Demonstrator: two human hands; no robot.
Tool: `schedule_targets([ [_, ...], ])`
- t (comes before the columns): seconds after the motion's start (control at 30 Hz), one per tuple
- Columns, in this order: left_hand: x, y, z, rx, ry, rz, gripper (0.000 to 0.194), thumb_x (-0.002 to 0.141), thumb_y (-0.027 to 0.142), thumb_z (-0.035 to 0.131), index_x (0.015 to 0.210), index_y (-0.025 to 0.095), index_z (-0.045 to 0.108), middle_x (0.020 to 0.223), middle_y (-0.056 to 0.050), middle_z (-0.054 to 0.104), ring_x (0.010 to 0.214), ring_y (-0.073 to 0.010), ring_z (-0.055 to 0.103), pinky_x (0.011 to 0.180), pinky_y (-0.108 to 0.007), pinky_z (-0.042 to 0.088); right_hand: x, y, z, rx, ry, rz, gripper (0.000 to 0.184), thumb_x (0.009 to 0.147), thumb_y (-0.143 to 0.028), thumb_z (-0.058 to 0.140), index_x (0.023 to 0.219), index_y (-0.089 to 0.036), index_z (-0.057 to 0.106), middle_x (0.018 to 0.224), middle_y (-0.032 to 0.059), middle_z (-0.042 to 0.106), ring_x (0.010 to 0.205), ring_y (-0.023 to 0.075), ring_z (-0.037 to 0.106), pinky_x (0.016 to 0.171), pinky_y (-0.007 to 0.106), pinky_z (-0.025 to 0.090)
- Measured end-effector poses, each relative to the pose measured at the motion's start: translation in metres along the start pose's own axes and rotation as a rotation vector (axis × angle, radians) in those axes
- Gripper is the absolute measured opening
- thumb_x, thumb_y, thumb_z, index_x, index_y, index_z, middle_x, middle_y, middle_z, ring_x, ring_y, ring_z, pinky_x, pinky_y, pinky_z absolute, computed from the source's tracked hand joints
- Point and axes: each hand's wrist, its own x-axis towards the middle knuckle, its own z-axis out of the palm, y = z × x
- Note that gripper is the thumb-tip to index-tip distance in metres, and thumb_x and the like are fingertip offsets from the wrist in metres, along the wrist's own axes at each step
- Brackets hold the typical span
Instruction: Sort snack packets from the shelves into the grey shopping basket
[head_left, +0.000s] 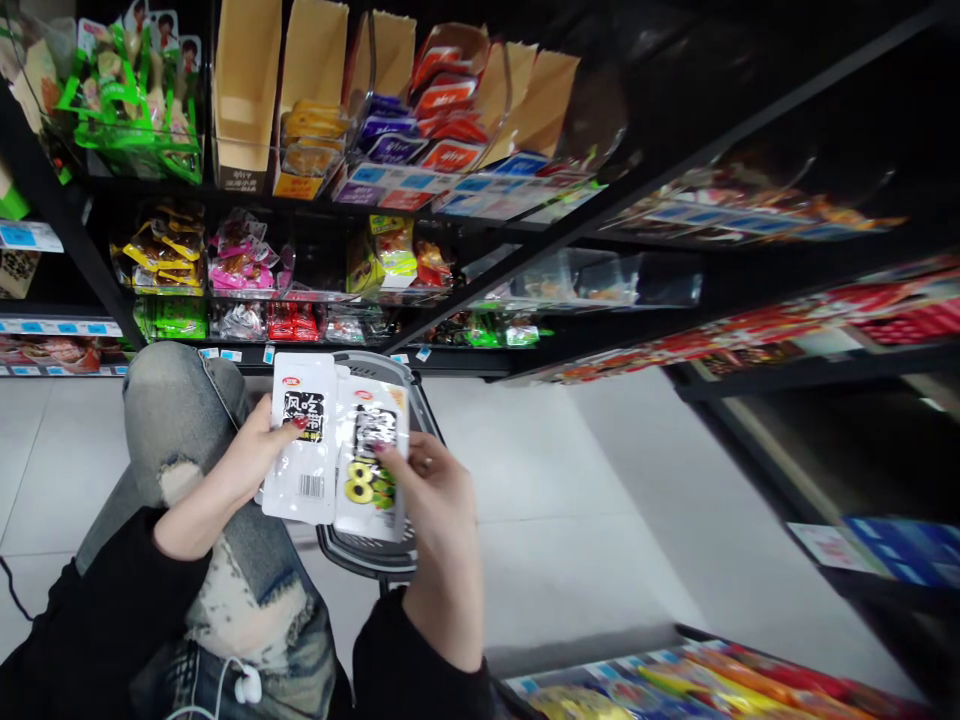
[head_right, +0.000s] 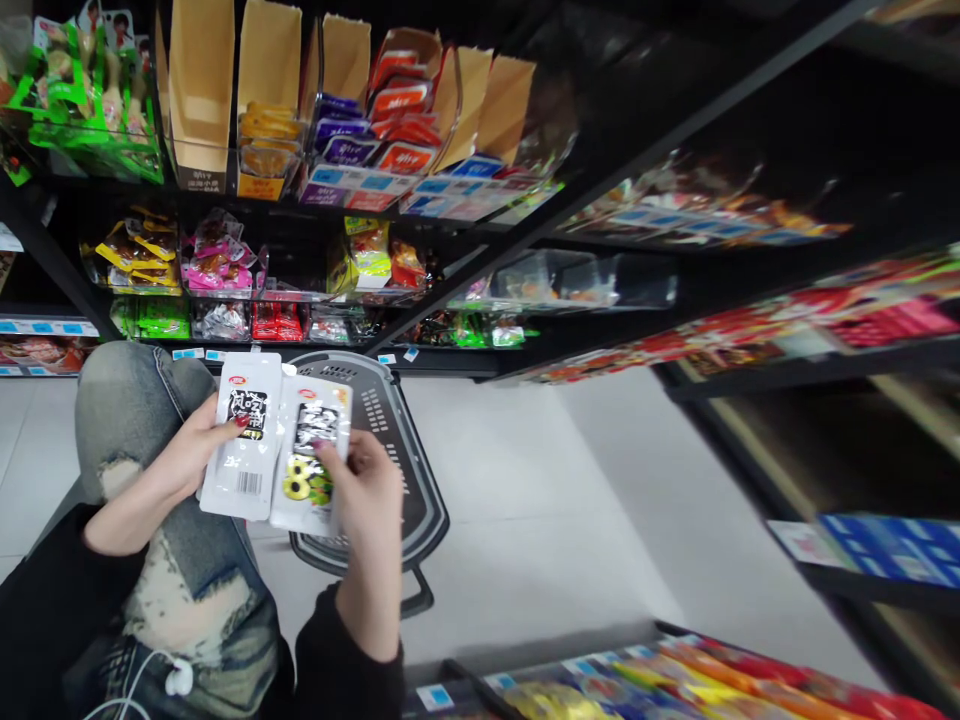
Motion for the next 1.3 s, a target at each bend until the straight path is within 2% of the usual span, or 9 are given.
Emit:
schedule_targets([
  [0.2, -0.001, 0.004, 0.001, -0.035, 0.020, 0.000, 0.033, 0.063, 0.011, 0.067, 0.095, 0.017, 0.061, 0.086, -0.001, 0.070, 0.081, -0.0184, 0.062, 0.079, -0.033, 0.045, 0.034, 0.096, -0.066, -0.197, 0.272, 0.123, 0.041, 0.058, -0.057, 0.066, 0.065, -0.017, 0.060, 0.060, 0.0071, 0.065, 0.059, 0.0223, 0.060, 0.053, 0.032, 0.045],
  [0.33, -0.002, 0.006, 0.004, -0.021, 0.046, -0.019, 0.030, 0.063, 0.009, 0.066, 0.091, 0.016, 0.061, 0.084, -0.001, 0.069, 0.079, -0.0171, 0.061, 0.078, -0.031, 0.045, 0.043, 0.143, -0.061, -0.258, 0.272, 0.207, 0.036, 0.057, -0.053, 0.063, 0.056, -0.017, 0.058, 0.049, 0.0064, 0.059, 0.061, 0.0266, 0.061, 0.057, 0.036, 0.045],
  [0.47, -0.002, 0.005, 0.005, -0.011, 0.055, -0.012, 0.033, 0.061, 0.009, 0.067, 0.093, 0.016, 0.060, 0.086, -0.001, 0.069, 0.079, -0.0175, 0.061, 0.077, -0.032, 0.046, 0.051, 0.158, -0.045, -0.265, 0.251, 0.248, 0.032, 0.056, -0.049, 0.062, 0.046, -0.021, 0.051, 0.041, 0.0048, 0.051, 0.059, 0.0277, 0.060, 0.057, 0.038, 0.045],
  [0.6, -0.001, 0.003, 0.005, 0.018, 0.034, 0.007, 0.036, 0.060, 0.012, 0.070, 0.094, 0.016, 0.059, 0.087, -0.002, 0.068, 0.078, -0.0181, 0.061, 0.075, -0.032, 0.046, 0.052, 0.134, -0.031, -0.156, 0.195, 0.163, 0.038, 0.059, -0.057, 0.058, 0.059, -0.019, 0.056, 0.055, 0.0051, 0.059, 0.059, 0.0222, 0.058, 0.057, 0.035, 0.047],
  [0.77, -0.002, 0.000, 0.004, 0.108, 0.018, 0.046, 0.041, 0.060, 0.015, 0.073, 0.098, 0.017, 0.057, 0.092, -0.003, 0.068, 0.083, -0.0197, 0.061, 0.076, -0.033, 0.046, 0.016, 0.050, 0.002, -0.012, 0.043, -0.025, 0.038, 0.067, -0.057, 0.059, 0.077, -0.020, 0.058, 0.067, 0.0006, 0.061, 0.062, 0.0157, 0.056, 0.064, 0.030, 0.048],
  [0.87, -0.001, 0.000, 0.003, 0.147, 0.006, 0.087, 0.042, 0.060, 0.016, 0.074, 0.098, 0.017, 0.057, 0.097, -0.005, 0.067, 0.088, -0.0210, 0.061, 0.078, -0.032, 0.046, -0.011, 0.001, 0.026, 0.082, -0.151, -0.140, 0.030, 0.070, -0.047, 0.066, 0.080, -0.021, 0.055, 0.063, -0.0017, 0.058, 0.056, 0.0131, 0.053, 0.055, 0.026, 0.044],
  [0.93, -0.001, -0.001, 0.003, 0.145, -0.003, 0.100, 0.045, 0.059, 0.016, 0.075, 0.100, 0.017, 0.057, 0.098, -0.005, 0.067, 0.089, -0.0213, 0.061, 0.079, -0.032, 0.046, -0.021, -0.016, 0.039, 0.062, -0.157, -0.137, 0.030, 0.067, -0.042, 0.070, 0.078, -0.021, 0.052, 0.061, -0.0034, 0.055, 0.055, 0.0119, 0.051, 0.052, 0.023, 0.040],
  [1.13, -0.001, 0.000, 0.002, 0.020, -0.005, 0.042, 0.036, 0.065, 0.023, 0.072, 0.099, 0.017, 0.061, 0.092, -0.003, 0.069, 0.085, -0.0206, 0.061, 0.078, -0.032, 0.045, -0.015, -0.019, 0.044, 0.091, -0.142, -0.108, 0.025, 0.069, -0.035, 0.067, 0.070, -0.021, 0.047, 0.060, -0.0046, 0.048, 0.054, 0.0107, 0.045, 0.052, 0.023, 0.036],
  [1.3, -0.002, 0.002, 0.002, -0.011, -0.085, 0.034, 0.044, 0.066, 0.019, 0.072, 0.108, 0.021, 0.060, 0.099, -0.003, 0.070, 0.091, -0.0215, 0.062, 0.084, -0.034, 0.045, -0.012, -0.018, 0.035, 0.139, -0.095, -0.117, 0.023, 0.070, -0.037, 0.063, 0.070, -0.021, 0.046, 0.063, -0.0034, 0.049, 0.058, 0.0114, 0.045, 0.055, 0.024, 0.037],
])
